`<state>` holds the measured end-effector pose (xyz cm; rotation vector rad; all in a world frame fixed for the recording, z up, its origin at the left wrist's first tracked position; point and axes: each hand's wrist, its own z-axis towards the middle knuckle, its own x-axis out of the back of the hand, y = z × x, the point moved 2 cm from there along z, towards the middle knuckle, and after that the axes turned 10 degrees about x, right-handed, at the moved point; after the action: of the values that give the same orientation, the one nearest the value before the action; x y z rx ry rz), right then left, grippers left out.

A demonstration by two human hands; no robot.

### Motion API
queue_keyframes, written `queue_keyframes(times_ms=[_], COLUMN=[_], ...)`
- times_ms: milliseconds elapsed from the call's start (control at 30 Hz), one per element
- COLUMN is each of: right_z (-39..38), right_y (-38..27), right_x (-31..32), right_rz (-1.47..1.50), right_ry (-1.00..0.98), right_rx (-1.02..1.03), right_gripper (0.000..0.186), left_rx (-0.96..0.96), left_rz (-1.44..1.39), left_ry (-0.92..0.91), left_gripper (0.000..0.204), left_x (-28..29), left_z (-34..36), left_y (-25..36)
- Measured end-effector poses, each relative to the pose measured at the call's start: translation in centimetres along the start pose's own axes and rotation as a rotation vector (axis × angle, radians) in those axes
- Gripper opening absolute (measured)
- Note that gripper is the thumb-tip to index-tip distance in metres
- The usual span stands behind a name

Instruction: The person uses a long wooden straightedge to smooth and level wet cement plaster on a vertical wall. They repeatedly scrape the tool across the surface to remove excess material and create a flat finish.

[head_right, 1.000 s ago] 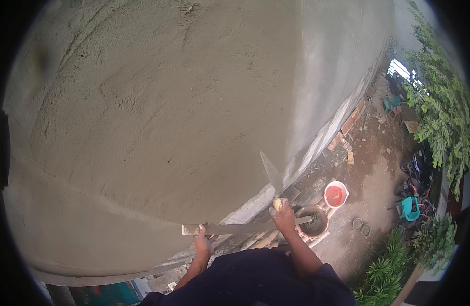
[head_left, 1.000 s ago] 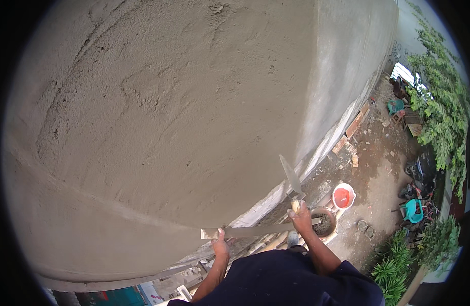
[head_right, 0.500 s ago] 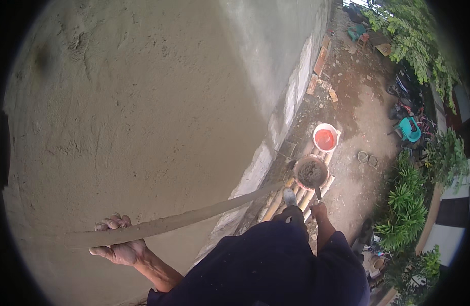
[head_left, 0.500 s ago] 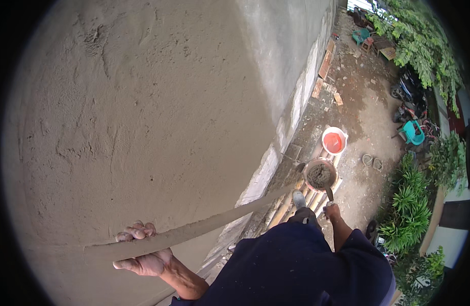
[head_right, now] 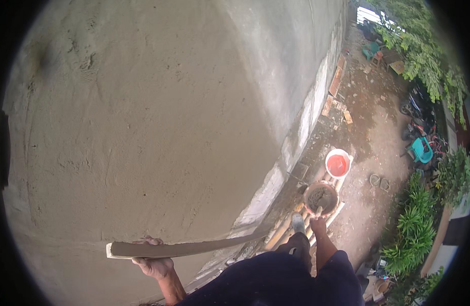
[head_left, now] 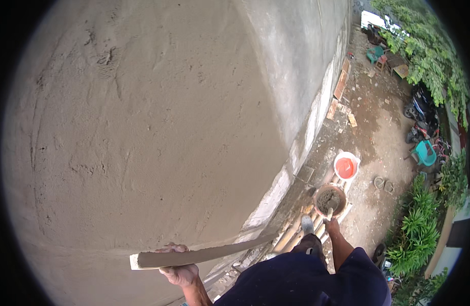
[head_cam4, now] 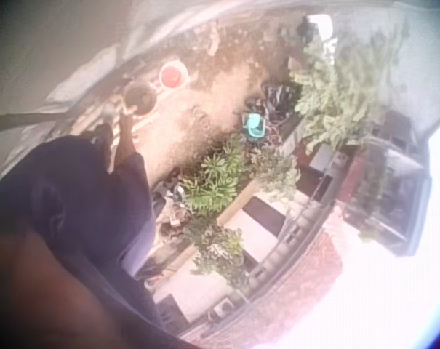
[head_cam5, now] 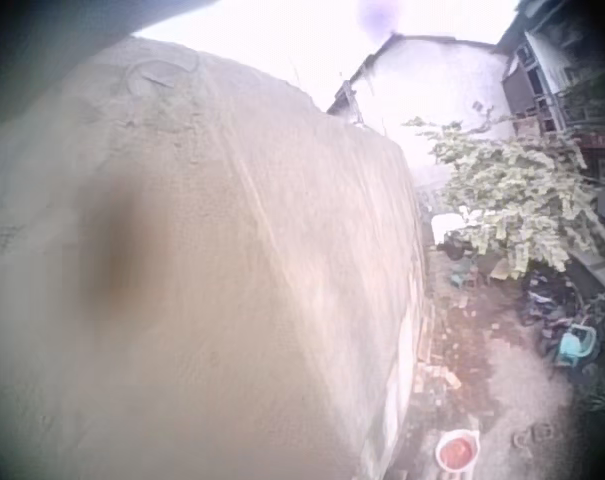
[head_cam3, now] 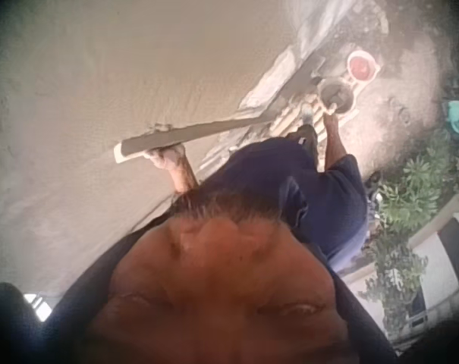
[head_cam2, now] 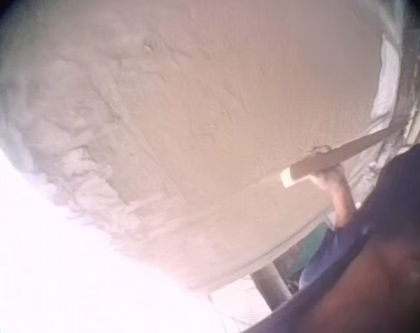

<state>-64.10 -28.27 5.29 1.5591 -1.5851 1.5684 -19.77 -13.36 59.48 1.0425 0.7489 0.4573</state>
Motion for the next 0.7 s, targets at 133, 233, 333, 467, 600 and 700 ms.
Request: queue_keyframes(times_ms=[133,233,333,467,600,700], right_z=[3.3,5.8,6.6,5.8,6.5,7.3], right_y=[-6.6,-17.0,-28.4,-37.2,-39.5,-41.5], right_x=[-3.3,-1.4,3.5,10.8,16.1,20.5], right_rz=[-0.082,0.706,1.564,2.417,2.551,2.197], right_ry=[-0.400,-0.735,-0.690,-0.583,-0.448,-0.174], right_rx=[0.484,0.258,-0.034,-0.025,0.118,0.136], right_gripper=[0.048,0.056,0.059,0.063,0.068,0.069], left_rx=[-0.060,-0.093,-0.167,-0.210,-0.271,-0.203], left_rz=[-0.029,-0.147,-0.264,-0.420,-0.541,-0.678], left_ry=[0.107,0.295,0.449,0.598,0.769,1.011], left_gripper=[0.049,0.051,0.057,0.055,0.057,0.060], left_x=[1.9,3.6,5.1,9.1,16.9,24.7], left_z=[0.4,0.9,0.6,-0.8,-4.1,-7.0], left_y=[1.6,4.4,7.9,12.0,12.0,9.2])
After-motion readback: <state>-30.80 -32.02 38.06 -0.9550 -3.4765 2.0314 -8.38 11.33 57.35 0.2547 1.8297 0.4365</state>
